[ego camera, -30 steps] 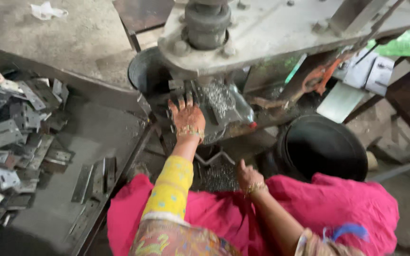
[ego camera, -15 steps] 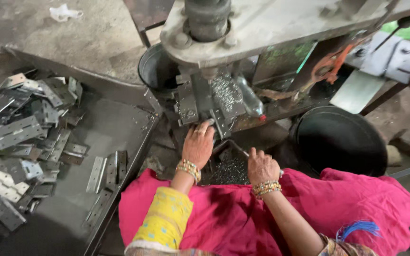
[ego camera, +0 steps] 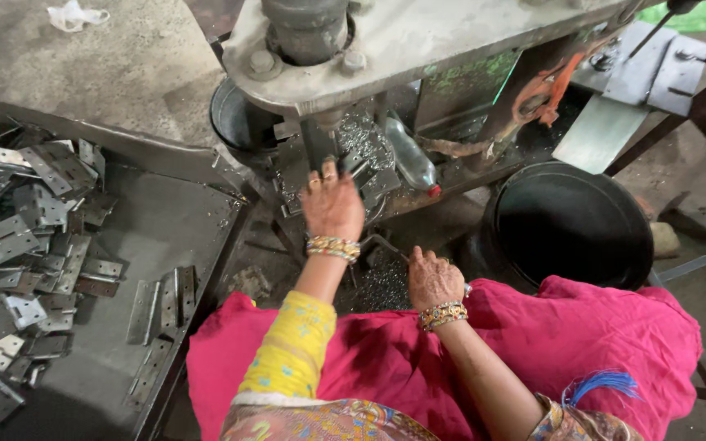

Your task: The person operates a manual press machine to process metal pieces. They pick up rectangular metal parts from a bin, place them under the press, and pull a lever to activate the machine, repeating this cycle continuously.

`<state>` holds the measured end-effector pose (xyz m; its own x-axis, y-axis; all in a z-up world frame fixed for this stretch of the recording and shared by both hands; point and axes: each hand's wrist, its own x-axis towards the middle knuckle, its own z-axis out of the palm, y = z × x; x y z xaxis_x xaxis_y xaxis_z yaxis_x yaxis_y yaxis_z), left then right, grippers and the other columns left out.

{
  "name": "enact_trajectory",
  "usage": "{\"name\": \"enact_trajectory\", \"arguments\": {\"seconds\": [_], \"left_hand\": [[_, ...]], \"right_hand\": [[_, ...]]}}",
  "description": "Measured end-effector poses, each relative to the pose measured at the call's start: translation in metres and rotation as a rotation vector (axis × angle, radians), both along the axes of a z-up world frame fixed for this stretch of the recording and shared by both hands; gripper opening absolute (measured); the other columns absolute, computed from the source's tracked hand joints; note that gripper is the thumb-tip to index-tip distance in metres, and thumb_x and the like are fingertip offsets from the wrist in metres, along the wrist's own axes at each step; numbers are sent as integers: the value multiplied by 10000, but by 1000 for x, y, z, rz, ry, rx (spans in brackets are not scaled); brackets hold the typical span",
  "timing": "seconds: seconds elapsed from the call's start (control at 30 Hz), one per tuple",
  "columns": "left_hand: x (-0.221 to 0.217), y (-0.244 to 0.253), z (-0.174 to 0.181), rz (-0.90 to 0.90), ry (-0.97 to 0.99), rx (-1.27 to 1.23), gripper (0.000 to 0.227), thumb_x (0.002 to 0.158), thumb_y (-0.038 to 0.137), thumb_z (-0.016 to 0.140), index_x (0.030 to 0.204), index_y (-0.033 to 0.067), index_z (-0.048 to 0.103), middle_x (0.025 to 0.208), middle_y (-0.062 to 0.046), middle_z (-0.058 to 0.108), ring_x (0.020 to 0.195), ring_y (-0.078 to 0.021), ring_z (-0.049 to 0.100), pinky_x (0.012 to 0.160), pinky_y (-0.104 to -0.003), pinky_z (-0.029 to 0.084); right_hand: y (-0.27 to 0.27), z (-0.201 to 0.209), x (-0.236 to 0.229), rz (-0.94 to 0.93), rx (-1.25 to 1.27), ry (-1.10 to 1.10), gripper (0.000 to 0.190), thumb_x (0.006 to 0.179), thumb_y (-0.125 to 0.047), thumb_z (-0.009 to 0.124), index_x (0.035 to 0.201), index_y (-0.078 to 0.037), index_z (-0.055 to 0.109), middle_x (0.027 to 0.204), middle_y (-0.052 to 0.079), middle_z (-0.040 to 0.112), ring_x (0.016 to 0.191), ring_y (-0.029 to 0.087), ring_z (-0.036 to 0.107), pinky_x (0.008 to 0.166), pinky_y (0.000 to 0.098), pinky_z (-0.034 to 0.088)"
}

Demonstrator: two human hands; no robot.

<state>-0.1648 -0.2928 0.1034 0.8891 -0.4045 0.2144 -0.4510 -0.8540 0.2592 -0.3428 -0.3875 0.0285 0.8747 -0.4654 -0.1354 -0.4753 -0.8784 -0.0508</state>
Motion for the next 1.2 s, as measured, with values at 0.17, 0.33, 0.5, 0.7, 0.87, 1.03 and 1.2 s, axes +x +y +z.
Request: {"name": "enact_trajectory", "arguments": {"seconds": [0.17, 0.33, 0.5, 0.7, 0.87, 1.03, 1.2], "left_hand": [[-27, 33, -10, -131, -275, 380, 365, 966, 207, 510, 1191, 9, 718, 1573, -183, 481, 1341, -337, 501, 1049, -475, 407], [-20, 11, 8, -65, 47, 384, 454, 1073, 351, 448, 1121, 30, 766, 1466, -178, 556, 1411, -342, 450, 1164, -537, 308], [-31, 24, -14, -25, -160, 355, 363, 1000, 291, 496, 1112, 95, 781, 1513, -128, 545, 1439, -310, 437, 1197, -558, 231], [-4, 31, -24, -31, -273, 290, 551, 911, 358, 465, 1348, 81, 654, 1520, -136, 468, 1414, -323, 405, 1202, -616, 85], [8, 2, -12, 46, -172, 477, 463, 1003, 285, 419, 1327, 67, 668, 1584, -162, 417, 1471, -320, 371, 1222, -624, 39], [1, 20, -9, 5, -52, 431, 406, 1000, 264, 433, 1249, 102, 710, 1643, -142, 360, 1508, -309, 335, 1212, -626, 35], [11, 32, -21, -20, -120, 270, 422, 966, 240, 444, 1281, 97, 685, 1603, -48, 404, 1464, -245, 376, 1223, -628, 33]], "right_hand": [[1, 1, 7, -13, 25, 16, 299, 994, -207, 489, 1254, -140, 620, 1072, 99, 717, 964, 283, 724, 773, 405, 590], [-2, -5, -1, 57, -5, -78, 392, 940, -203, 502, 1314, -125, 589, 1063, 101, 712, 957, 286, 718, 762, 415, 587], [-1, 10, -2, 60, 0, -27, 330, 971, -240, 482, 1260, -130, 597, 1092, 112, 699, 973, 294, 709, 780, 431, 581], [1, 31, 23, 104, -107, -5, 343, 1009, -258, 451, 1279, -106, 596, 1064, 137, 720, 979, 303, 725, 777, 419, 589], [-11, -3, 26, 57, -35, 88, 357, 1026, -248, 430, 1328, -111, 562, 1079, 163, 726, 976, 325, 733, 790, 441, 594], [-18, -100, 6, -2, 112, 191, 486, 922, -159, 463, 1401, -82, 432, 1117, 222, 691, 958, 359, 738, 758, 463, 604], [-16, -68, 17, -74, 153, 161, 283, 1059, -282, 403, 1264, -109, 494, 1117, 195, 713, 1008, 365, 725, 823, 461, 585]]}}
